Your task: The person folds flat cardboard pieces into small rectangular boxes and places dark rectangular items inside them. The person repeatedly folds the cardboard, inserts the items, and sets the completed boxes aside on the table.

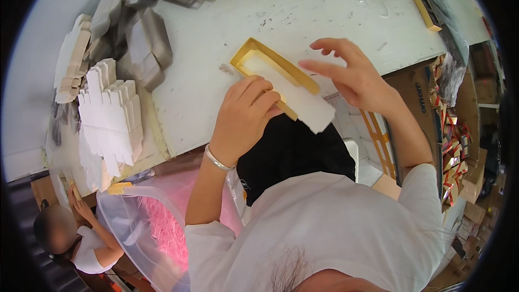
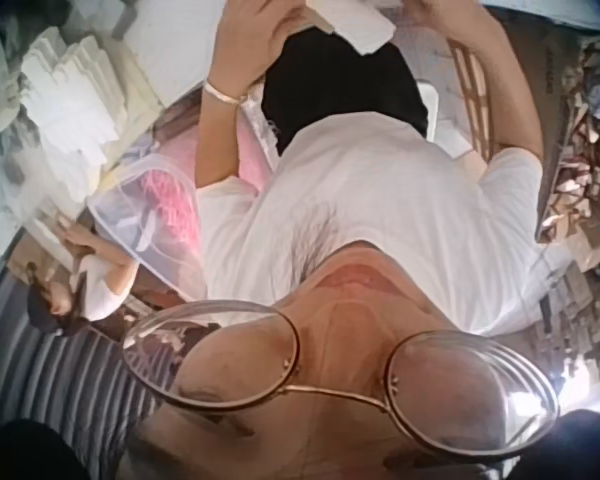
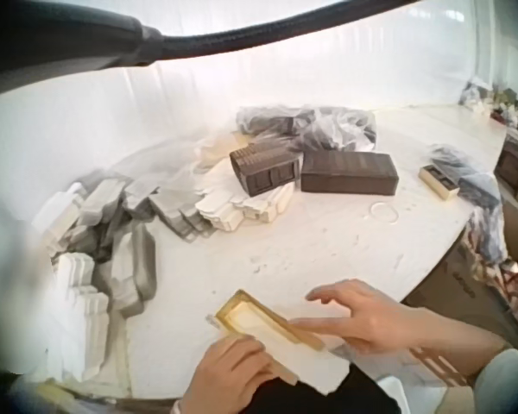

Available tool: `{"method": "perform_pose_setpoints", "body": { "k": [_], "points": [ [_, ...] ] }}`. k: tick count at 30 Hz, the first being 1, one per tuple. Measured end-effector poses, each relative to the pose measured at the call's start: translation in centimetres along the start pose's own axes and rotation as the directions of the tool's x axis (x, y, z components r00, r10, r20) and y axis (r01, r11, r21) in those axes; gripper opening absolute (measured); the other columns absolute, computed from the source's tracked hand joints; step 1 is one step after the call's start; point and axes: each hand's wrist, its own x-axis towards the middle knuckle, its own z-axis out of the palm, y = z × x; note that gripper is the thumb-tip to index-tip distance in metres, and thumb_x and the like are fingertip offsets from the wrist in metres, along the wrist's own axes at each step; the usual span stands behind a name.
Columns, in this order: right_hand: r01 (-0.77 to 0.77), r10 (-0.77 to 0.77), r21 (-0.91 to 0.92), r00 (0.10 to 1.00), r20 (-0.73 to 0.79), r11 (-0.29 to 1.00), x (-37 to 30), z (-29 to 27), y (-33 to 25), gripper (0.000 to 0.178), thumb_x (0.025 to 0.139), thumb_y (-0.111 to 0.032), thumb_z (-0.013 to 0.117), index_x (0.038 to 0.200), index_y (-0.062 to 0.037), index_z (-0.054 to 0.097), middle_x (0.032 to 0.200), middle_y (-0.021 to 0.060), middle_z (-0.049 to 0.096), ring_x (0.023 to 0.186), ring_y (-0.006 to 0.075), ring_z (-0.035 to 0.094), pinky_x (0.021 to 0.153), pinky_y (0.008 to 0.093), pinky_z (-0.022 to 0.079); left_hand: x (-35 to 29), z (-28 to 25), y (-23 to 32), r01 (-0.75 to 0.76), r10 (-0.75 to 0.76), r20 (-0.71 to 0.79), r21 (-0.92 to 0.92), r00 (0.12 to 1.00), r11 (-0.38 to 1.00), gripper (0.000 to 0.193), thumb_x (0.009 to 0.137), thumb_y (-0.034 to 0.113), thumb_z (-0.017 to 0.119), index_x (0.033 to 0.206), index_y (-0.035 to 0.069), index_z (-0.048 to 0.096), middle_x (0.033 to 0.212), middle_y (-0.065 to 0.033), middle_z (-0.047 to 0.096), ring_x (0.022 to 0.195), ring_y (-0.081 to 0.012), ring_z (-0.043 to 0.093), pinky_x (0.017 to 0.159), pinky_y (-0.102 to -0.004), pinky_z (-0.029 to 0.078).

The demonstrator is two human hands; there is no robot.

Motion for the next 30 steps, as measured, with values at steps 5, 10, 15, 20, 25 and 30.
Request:
{"method": "perform_pose_setpoints", "body": {
  "k": [5,10,15,20,25,30],
  "points": [
    [0.189,-0.212,0.103,0.930,0.302,0.977,-0.1,2.2,0.9,0.040,0.068,-0.003,0.070,0.108,-0.0094,0.064,0.108,0.0104,0.057,0.099,0.0276,0.055,0.084,0.0360,0.045,-0.3,-0.9,0.0,-0.021,0.025,0.063,-0.062,0.998,0.998,0.028,0.061,0.019,0.079,0.081,0.007,0.064,0.118,-0.0064,0.057,0.118,-0.0347,0.047,0.093,-0.0417,0.043],
    [0.177,-0.248,0.246,0.921,0.301,0.953,0.9,2.4,1.3,0.020,0.071,-0.007,0.072,0.088,-0.0076,0.062,0.093,0.0088,0.054,0.087,0.0257,0.053,0.076,0.0365,0.044,-0.5,-0.8,0.5,-0.039,0.047,-0.130,0.067,0.990,0.997,0.027,0.058,0.018,0.082,0.074,0.008,0.063,0.115,-0.0059,0.057,0.104,-0.0326,0.051,0.083,-0.0376,0.044],
    [0.047,-0.132,0.312,0.958,0.256,0.949,0.9,4.7,0.4,0.019,0.074,-0.006,0.070,0.078,-0.0061,0.051,0.083,0.0083,0.052,0.081,0.0263,0.051,0.071,0.0369,0.042,-1.1,2.6,1.6,0.148,-0.171,-0.174,-0.135,0.970,0.980,0.011,0.070,0.008,0.072,0.075,0.008,0.062,0.083,-0.0048,0.057,0.074,-0.0220,0.051,0.062,-0.0324,0.042],
    [-0.132,0.040,0.338,0.963,0.266,0.932,0.5,5.0,-0.6,0.024,0.074,-0.004,0.069,0.087,-0.0062,0.049,0.076,0.0083,0.052,0.074,0.0282,0.052,0.069,0.0370,0.043,-0.2,3.1,2.8,0.235,-0.246,-0.195,-0.081,0.949,0.969,0.011,0.072,0.010,0.074,0.078,0.008,0.065,0.076,-0.0041,0.053,0.066,-0.0206,0.050,0.058,-0.0320,0.041],
    [-0.386,0.154,0.384,0.845,0.512,0.839,3.3,1.1,-0.8,0.047,0.075,-0.002,0.068,0.118,-0.0093,0.053,0.081,0.0082,0.053,0.075,0.0221,0.053,0.072,0.0324,0.045,-0.7,3.8,2.9,0.230,-0.248,-0.245,-0.100,0.937,0.968,0.009,0.072,0.011,0.074,0.079,0.007,0.068,0.070,-0.0036,0.049,0.064,-0.0200,0.049,0.056,-0.0321,0.039],
    [0.031,-0.031,-0.001,0.990,0.140,1.000,8.9,2.8,2.6,0.044,0.074,-0.006,0.066,0.117,-0.0059,0.055,0.086,0.0132,0.058,0.079,0.0269,0.057,0.074,0.0343,0.048,-0.3,3.5,2.7,0.205,-0.233,-0.243,-0.132,0.942,0.970,0.008,0.072,0.011,0.074,0.076,0.006,0.069,0.067,-0.0039,0.048,0.062,-0.0199,0.048,0.055,-0.0321,0.038]
  ]
}}
